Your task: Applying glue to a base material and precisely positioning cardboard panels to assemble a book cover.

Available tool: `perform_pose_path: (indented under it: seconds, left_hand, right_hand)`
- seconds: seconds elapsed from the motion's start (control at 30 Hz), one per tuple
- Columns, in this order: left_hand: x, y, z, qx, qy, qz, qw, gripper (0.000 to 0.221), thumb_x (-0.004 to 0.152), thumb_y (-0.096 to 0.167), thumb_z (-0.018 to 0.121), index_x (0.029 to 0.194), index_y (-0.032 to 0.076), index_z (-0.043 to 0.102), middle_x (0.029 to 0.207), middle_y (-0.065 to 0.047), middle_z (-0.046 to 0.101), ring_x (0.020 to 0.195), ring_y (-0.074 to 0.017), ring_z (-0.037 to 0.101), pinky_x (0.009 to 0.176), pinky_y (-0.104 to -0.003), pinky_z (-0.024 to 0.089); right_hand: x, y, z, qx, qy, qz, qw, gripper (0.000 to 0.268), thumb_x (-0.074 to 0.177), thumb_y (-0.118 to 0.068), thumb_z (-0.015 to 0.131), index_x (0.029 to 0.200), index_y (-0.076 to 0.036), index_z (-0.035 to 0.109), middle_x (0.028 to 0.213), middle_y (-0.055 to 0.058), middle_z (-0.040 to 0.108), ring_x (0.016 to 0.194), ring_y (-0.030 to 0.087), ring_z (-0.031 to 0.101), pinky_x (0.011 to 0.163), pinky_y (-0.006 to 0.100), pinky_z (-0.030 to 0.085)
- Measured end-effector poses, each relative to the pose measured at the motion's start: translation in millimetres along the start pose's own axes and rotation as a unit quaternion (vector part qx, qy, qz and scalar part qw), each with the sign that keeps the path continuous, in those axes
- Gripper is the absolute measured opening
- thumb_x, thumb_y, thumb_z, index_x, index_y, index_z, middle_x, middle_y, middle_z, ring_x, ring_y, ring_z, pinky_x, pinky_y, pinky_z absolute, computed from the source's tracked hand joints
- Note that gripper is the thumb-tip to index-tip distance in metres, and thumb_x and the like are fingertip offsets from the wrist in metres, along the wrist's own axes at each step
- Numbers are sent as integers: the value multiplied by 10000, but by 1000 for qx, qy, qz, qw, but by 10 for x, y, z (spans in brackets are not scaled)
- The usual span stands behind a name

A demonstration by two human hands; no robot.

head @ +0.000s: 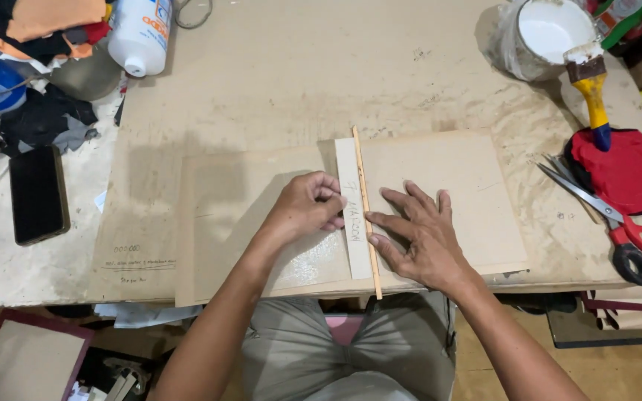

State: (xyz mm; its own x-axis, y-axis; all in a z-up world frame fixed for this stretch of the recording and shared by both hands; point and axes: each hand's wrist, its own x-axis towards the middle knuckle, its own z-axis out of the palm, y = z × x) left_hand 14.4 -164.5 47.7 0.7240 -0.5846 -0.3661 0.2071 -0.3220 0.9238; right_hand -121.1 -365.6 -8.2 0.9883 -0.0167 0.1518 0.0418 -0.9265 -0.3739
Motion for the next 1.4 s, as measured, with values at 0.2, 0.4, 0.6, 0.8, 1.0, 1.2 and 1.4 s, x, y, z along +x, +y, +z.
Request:
perform_pose_path:
  seconds: [0.2,0.4,0.6,0.8,1.0,1.2,1.4]
  left_hand:
    - [30,44,48,3,1,0,1000,262,869,21,620,1105,-94,623,980,-231,721,665,-234,759,613,-320,683]
    - [57,38,37,12,4,-5,1000,253,872,8,604,1107,-83,630,976,-231,728,654,-231,762,598,-313,687]
    - [42,54,49,8,4,1,1000,257,873,9,604,1107,-96,623,971,-233,725,656,-217,758,595,-299,683]
    - [40,60,39,17,7,5,1000,269,866,-3,610,1113,-108,621,982,-240,729,661,-224,763,594,-300,683]
    - [12,83,45,26,5,4,1000,290,877,-2,610,1148,-104,622,1007,-252,731,660,-221,763,591,-295,684]
    - [17,95,44,150,64,41,986,344,905,107,615,1225,0,684,1096,-216,759,794,-290,789,661,-421,673]
    - [190,-116,-277,375,-6,267,888,712,773,400,739,1437,198,580,1550,-111,511,1414,-334,425,1118,-601,283]
  right_hand:
    - [-9,-25,-21,25,6,2,1000,338,900,-507,653,1215,-421,743,1467,32,582,1455,433,398,1115,758,140]
    - [-6,-39,-38,24,10,0,1000,322,897,-508,665,1184,-398,761,1454,45,596,1451,434,410,1120,756,142]
    - [-7,-55,-48,37,14,4,999,328,891,-493,683,1189,-383,763,1456,53,597,1455,440,401,1125,758,120]
    - [5,-69,-55,51,3,22,998,360,885,-553,687,1171,-353,775,1461,54,595,1467,439,383,1134,768,93]
    - [40,-114,-110,69,-31,46,996,510,760,-570,819,1215,-349,760,1494,65,564,1483,462,342,1136,784,77]
    - [65,-147,-174,41,-54,50,996,518,748,-603,809,1201,-352,778,1498,77,563,1474,471,357,1130,781,122]
    - [12,-98,-69,52,30,-4,998,504,788,-653,720,1181,-345,785,1499,-12,571,1488,347,369,1120,705,168]
